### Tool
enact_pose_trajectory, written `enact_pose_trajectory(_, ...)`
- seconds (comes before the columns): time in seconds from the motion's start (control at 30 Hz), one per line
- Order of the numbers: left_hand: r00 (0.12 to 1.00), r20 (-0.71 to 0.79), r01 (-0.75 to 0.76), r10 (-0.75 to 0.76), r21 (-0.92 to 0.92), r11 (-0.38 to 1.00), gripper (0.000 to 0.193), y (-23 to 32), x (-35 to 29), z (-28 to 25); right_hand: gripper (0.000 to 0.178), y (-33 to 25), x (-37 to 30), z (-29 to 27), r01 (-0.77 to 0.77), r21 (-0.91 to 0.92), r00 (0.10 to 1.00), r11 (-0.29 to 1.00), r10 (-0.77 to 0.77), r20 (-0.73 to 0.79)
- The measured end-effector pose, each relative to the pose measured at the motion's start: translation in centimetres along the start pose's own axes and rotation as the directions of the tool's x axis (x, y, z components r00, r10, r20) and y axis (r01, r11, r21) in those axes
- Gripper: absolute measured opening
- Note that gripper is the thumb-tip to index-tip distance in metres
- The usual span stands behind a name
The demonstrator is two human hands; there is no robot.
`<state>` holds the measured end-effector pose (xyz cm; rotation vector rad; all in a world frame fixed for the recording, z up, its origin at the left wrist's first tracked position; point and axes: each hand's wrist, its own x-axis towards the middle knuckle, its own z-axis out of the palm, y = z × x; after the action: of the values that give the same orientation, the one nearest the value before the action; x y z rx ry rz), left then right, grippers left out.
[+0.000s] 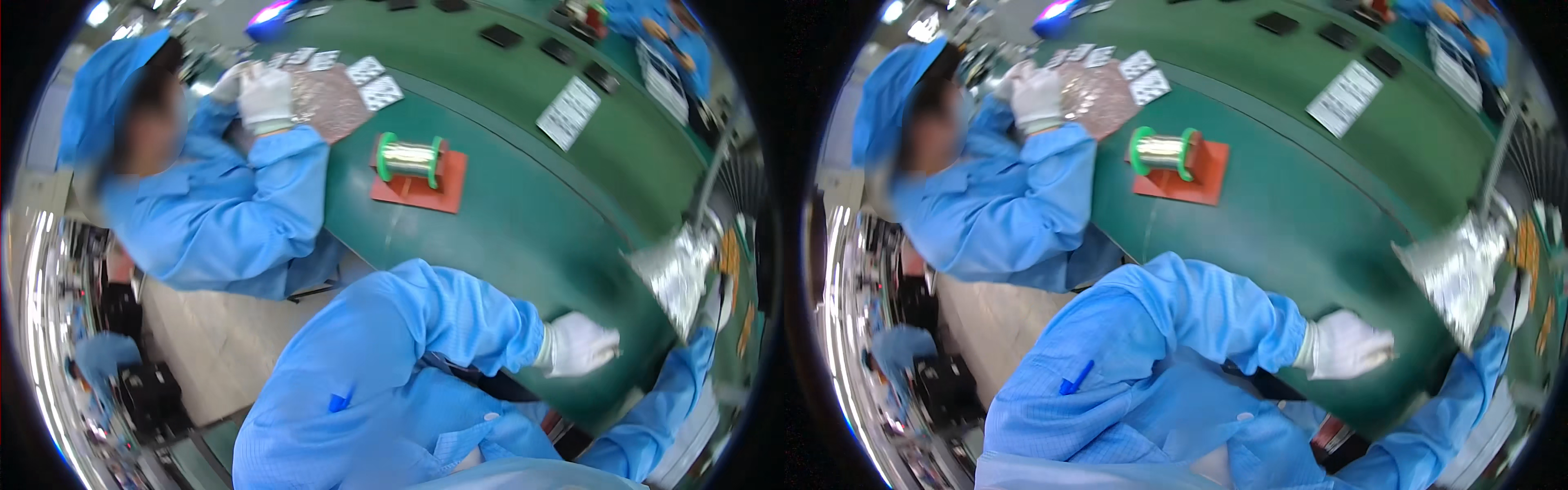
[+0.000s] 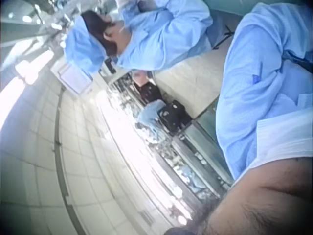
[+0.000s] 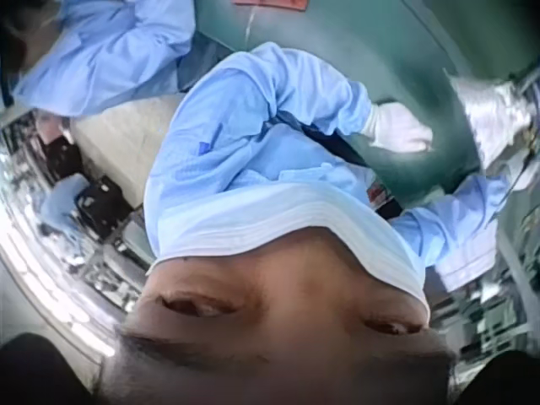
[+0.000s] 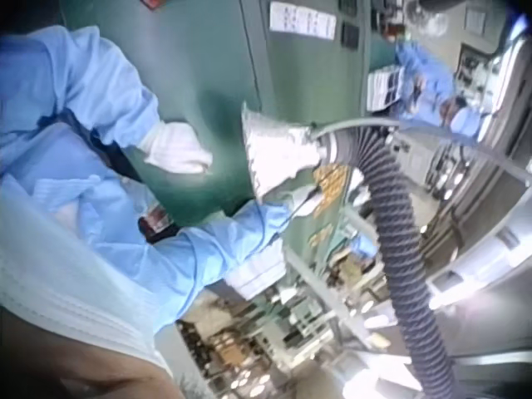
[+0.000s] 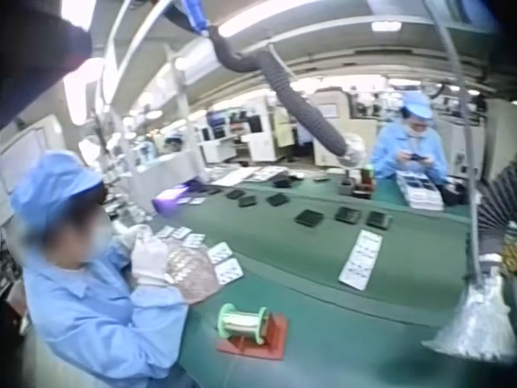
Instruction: The recorder uses a soldering iron to attach components to multiple printed circuit boards.
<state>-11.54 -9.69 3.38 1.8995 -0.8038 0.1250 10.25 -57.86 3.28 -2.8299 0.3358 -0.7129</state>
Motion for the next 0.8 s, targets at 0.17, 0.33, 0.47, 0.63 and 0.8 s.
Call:
enact_pose_trajectory(0.17, 0.997, -0.062, -0.042, 0.042, -0.011, 0.999, 0.022, 0.6, 0.0, -0.4, 0.047, 1.3, 4.2, 3.2, 0.153, -0.212, 0.976, 0.965, -0.113, 0.188)
enact_pose_trajectory(0.33, 0.960, 0.188, 0.227, -0.205, -0.103, 0.968, 0.021, 1.1, 0.5, -2.2, 0.044, -12.6, -2.0, 3.2, -0.133, 0.264, 0.964, 0.955, 0.064, 0.257)
enact_pose_trajectory(0.47, 0.961, 0.178, 0.236, -0.211, -0.134, 0.962, 0.019, 0.7, 0.6, -2.3, 0.041, -25.7, -10.2, -6.1, -0.435, 0.589, 0.894, 0.681, 0.252, 0.370)
enact_pose_trajectory(0.63, 0.978, 0.146, 0.173, -0.147, -0.186, 0.967, 0.018, 0.5, 0.8, -1.4, 0.046, -26.4, -12.3, -10.8, -0.565, 0.658, 0.825, 0.497, 0.331, 0.458)
enact_pose_trajectory(0.8, 0.976, 0.136, 0.192, -0.172, -0.150, 0.970, 0.018, 0.5, 0.6, -1.5, 0.036, -19.3, -11.9, -6.3, -0.232, 0.660, 0.959, 0.714, 0.056, 0.276)
